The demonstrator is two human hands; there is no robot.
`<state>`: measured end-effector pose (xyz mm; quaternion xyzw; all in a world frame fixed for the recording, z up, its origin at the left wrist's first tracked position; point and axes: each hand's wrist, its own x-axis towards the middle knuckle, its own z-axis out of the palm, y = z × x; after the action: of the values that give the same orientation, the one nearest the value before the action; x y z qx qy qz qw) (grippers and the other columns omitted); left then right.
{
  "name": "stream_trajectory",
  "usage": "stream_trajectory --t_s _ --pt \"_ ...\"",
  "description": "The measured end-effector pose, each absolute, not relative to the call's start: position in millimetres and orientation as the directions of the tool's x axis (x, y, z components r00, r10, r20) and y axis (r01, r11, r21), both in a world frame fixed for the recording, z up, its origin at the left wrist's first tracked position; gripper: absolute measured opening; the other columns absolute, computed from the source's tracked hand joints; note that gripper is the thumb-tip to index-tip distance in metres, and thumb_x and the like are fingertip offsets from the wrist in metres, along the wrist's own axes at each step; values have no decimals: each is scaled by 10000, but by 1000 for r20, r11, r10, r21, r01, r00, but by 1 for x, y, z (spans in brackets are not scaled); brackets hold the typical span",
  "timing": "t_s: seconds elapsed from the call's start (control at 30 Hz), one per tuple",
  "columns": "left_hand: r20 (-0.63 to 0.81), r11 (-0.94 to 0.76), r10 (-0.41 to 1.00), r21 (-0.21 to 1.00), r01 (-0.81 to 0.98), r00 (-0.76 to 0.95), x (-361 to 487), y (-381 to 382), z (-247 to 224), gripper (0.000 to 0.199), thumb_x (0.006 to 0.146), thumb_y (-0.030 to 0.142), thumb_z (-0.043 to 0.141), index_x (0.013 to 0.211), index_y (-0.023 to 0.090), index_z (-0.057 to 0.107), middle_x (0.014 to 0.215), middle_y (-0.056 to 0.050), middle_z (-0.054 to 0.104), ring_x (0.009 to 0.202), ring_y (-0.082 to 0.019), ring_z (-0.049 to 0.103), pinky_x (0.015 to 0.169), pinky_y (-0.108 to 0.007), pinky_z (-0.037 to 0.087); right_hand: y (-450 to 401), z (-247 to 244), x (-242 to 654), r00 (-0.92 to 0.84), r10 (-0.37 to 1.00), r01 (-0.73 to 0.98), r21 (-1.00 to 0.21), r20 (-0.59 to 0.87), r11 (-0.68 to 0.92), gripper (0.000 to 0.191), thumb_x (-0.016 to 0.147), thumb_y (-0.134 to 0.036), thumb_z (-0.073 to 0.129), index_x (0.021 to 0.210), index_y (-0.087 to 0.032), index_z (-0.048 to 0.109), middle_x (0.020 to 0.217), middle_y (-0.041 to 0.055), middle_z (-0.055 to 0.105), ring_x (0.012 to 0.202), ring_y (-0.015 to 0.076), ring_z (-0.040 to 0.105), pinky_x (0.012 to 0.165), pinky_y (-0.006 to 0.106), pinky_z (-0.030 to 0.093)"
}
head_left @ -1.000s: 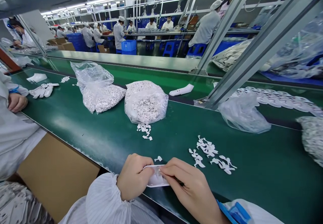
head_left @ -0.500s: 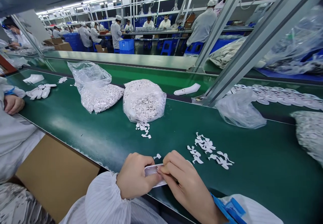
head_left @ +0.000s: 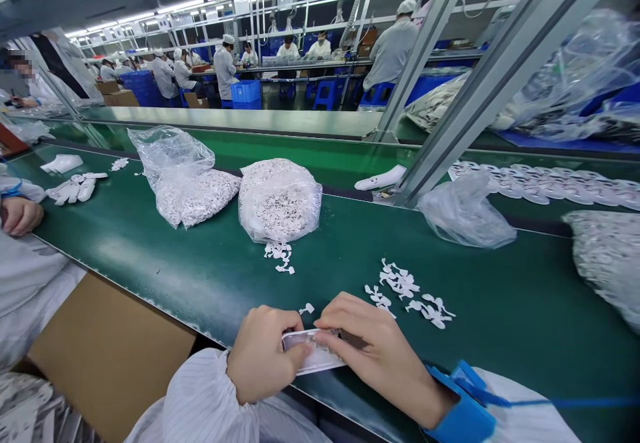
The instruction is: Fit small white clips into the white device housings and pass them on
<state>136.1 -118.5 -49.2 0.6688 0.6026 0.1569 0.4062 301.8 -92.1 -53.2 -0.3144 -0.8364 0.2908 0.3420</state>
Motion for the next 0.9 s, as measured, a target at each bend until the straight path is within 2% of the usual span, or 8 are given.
stream_trajectory --t_s 0.13,0.27,0.4,0.63,0.83,0.9 --pt "-248 -4 934 711 704 257 136 -118 -52 178 652 249 481 528 174 379 476 49 330 483 -92 254 493 -233 165 -96 -55 301 -590 686 400 -583 426 707 209 874 -190 446 721 -165 587 656 29 562 622 137 481 530 249 368" --pt "-142 -165 924 688 707 355 136 -118 -55 219 699 269 431 540 169 319 512 35 352 497 -97 261 504 -241 152 -104 -55 296 -602 672 556 -378 432 740 327 901 -176 325 647 -153 529 607 32 488 568 141 404 502 271 290" --pt "-141 -207 907 673 710 397 134 -117 -55 206 693 247 402 532 168 300 506 30 350 486 -97 267 500 -244 147 -109 -56 290 -586 651 619 -251 483 744 346 886 -116 275 621 -144 495 595 26 434 553 144 346 502 281 241" --pt "-188 -148 911 682 716 367 134 -113 -52 170 624 188 391 505 164 271 472 41 232 466 -90 216 491 -233 169 -108 -57 291 -584 658 624 -255 475 738 315 868 -88 298 634 -130 503 614 28 437 571 145 353 514 272 246" --pt "-182 -173 913 639 750 366 135 -116 -51 164 615 191 404 504 162 286 475 42 281 472 -87 231 493 -237 154 -116 -58 285 -564 651 659 -199 507 726 319 812 -47 300 562 -137 476 576 35 429 538 148 330 490 281 239" --pt "-182 -172 913 639 750 365 136 -117 -50 167 616 189 405 504 162 284 477 42 285 476 -88 233 494 -237 149 -113 -54 286 -572 655 645 -223 494 731 302 800 -53 315 566 -140 483 574 37 450 537 149 350 486 279 253"
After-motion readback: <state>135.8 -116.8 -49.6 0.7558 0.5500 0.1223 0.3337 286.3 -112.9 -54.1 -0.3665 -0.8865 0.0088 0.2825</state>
